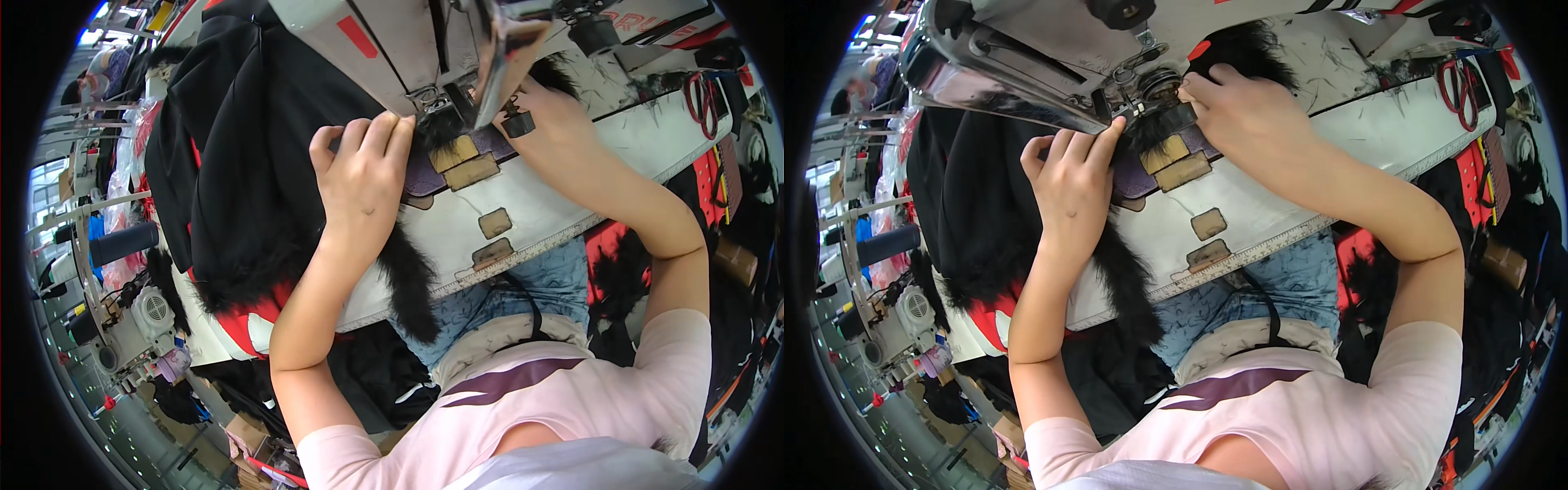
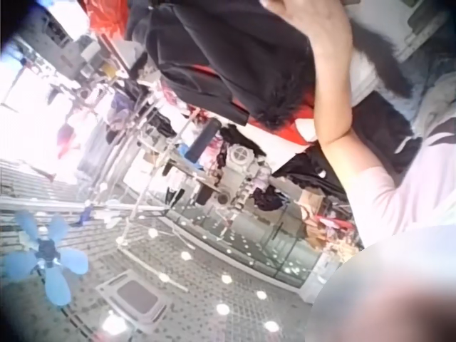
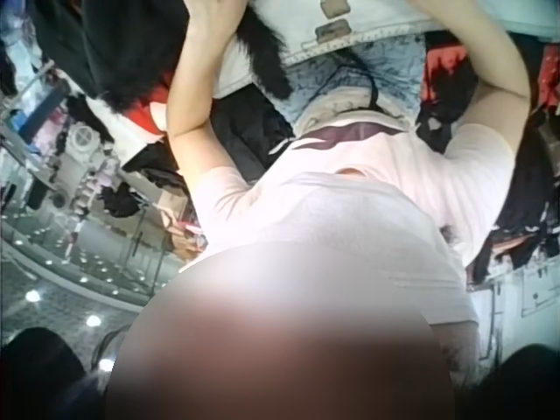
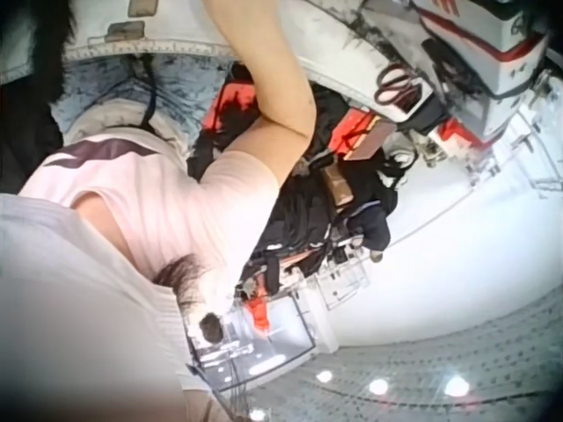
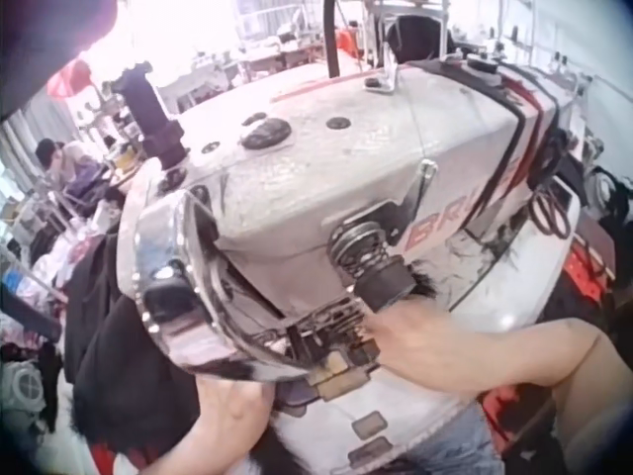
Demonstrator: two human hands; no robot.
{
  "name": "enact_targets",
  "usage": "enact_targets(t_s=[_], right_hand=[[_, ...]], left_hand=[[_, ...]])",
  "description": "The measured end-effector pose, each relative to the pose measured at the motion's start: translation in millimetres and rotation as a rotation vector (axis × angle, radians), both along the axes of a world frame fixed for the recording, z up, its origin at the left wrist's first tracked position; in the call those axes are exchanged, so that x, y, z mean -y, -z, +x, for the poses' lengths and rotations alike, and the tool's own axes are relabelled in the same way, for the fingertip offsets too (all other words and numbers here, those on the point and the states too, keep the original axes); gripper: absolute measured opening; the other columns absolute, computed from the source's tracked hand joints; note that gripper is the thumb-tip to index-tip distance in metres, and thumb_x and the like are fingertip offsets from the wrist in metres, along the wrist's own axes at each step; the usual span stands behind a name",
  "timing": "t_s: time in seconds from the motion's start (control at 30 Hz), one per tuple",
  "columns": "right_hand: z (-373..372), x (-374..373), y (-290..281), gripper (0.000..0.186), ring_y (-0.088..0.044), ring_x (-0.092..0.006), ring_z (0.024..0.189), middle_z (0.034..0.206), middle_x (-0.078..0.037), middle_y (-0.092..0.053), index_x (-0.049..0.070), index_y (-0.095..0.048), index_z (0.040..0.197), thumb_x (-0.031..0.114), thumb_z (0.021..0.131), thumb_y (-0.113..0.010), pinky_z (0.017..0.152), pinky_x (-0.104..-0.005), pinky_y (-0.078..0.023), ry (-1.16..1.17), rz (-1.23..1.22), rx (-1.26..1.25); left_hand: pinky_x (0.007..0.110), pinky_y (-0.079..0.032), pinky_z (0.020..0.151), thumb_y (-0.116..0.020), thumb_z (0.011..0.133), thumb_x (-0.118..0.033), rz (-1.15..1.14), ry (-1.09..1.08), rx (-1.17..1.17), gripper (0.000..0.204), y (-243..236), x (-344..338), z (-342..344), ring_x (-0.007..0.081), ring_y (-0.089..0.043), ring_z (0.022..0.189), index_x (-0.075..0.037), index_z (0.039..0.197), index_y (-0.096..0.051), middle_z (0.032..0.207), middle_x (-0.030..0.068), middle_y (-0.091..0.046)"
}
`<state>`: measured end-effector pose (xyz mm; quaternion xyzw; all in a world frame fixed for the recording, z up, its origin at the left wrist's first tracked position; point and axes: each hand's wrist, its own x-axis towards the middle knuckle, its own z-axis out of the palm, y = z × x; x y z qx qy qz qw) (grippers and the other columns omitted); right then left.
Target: Sew black fur trim onto a piece of clothing using an industrial sewing machine.
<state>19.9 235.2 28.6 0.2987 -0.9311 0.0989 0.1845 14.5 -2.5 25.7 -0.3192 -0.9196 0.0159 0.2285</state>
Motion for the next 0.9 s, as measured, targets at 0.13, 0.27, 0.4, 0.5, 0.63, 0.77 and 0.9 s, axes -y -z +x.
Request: enact_targets(t_s=[0.13, 0.27, 0.4, 0.5, 0.63, 0.77, 0.9], right_hand=[[9.8, -16.8, -11.8, 0.036, -0.059, -0.0216, 0.098, 0.107, -0.006, -0.061, -0.001, -0.067, 0.108, 0.009, 0.075, -0.061, 0.078, -0.0322, -0.054, -0.012, 0.209, 0.04], [12.3, -17.6, -13.9, 0.039, -0.059, -0.0227, 0.101, 0.111, -0.007, -0.062, -0.001, -0.066, 0.114, 0.01, 0.077, -0.06, 0.084, -0.0325, -0.053, 0.016, 0.301, 0.035], [5.6, 0.8, -6.7, 0.051, -0.06, -0.0265, 0.103, 0.115, -0.009, -0.062, 0.002, -0.059, 0.128, 0.005, 0.077, -0.06, 0.087, -0.0349, -0.052, -0.111, 0.119, -0.038], [1.9, 5.6, 3.6, 0.066, -0.06, -0.028, 0.103, 0.118, -0.01, -0.061, 0.006, -0.05, 0.14, -0.001, 0.074, -0.059, 0.09, -0.0356, -0.051, -0.178, 0.118, -0.026], [-1.1, 2.3, -5.7, 0.074, -0.06, -0.0249, 0.106, 0.121, -0.01, -0.061, 0.006, -0.045, 0.146, -0.002, 0.074, -0.059, 0.093, -0.0338, -0.05, -0.174, 0.268, 0.072], [0.1, 7.1, -6.5, 0.074, -0.06, -0.0254, 0.104, 0.117, -0.009, -0.063, 0.006, -0.044, 0.146, 0.0, 0.074, -0.06, 0.094, -0.0333, -0.049, -0.174, 0.367, 0.043], [2.1, 4.4, -3.1, 0.075, -0.059, -0.0289, 0.103, 0.11, -0.011, -0.064, 0.004, -0.042, 0.147, 0.002, 0.074, -0.06, 0.095, -0.0345, -0.048, -0.114, 0.323, -0.006]], left_hand=[[0.034, -0.035, 0.092, -0.063, 0.08, -0.012, 0.016, 0.101, 0.034, 0.029, 0.7, -7.3, 7.1, 0.0123, -0.058, 0.088, -0.01, 0.108, -0.07, 0.104, -0.0024, -0.065], [0.032, -0.036, 0.091, -0.064, 0.08, -0.012, -0.013, 0.115, -0.032, 0.029, 4.4, -15.1, 7.5, 0.0125, -0.057, 0.086, -0.007, 0.107, -0.071, 0.105, -0.0003, -0.066], [0.032, -0.037, 0.091, -0.064, 0.079, -0.011, -0.001, 0.121, -0.026, 0.031, 5.5, -14.3, 6.9, 0.0128, -0.057, 0.086, -0.006, 0.108, -0.071, 0.108, 0.0016, -0.067], [0.034, -0.038, 0.094, -0.064, 0.078, -0.011, -0.037, 0.123, -0.015, 0.031, 2.1, -12.8, 8.1, 0.014, -0.059, 0.091, -0.006, 0.108, -0.071, 0.111, 0.0024, -0.068], [0.036, -0.038, 0.097, -0.063, 0.077, -0.012, 0.004, 0.03, 0.021, 0.032, 0.6, 0.4, 22.8, 0.0159, -0.061, 0.106, -0.009, 0.108, -0.069, 0.116, 0.0017, -0.068], [0.038, -0.036, 0.097, -0.062, 0.08, -0.013, -0.056, -0.025, 0.023, 0.033, 3.0, 11.3, 32.3, 0.0148, -0.06, 0.11, -0.011, 0.112, -0.07, 0.12, -0.0007, -0.067], [0.037, -0.035, 0.096, -0.062, 0.081, -0.013, -0.036, 0.041, 0.034, 0.033, 0.6, 7.3, 18.6, 0.0143, -0.059, 0.108, -0.012, 0.113, -0.07, 0.119, -0.0019, -0.067]])
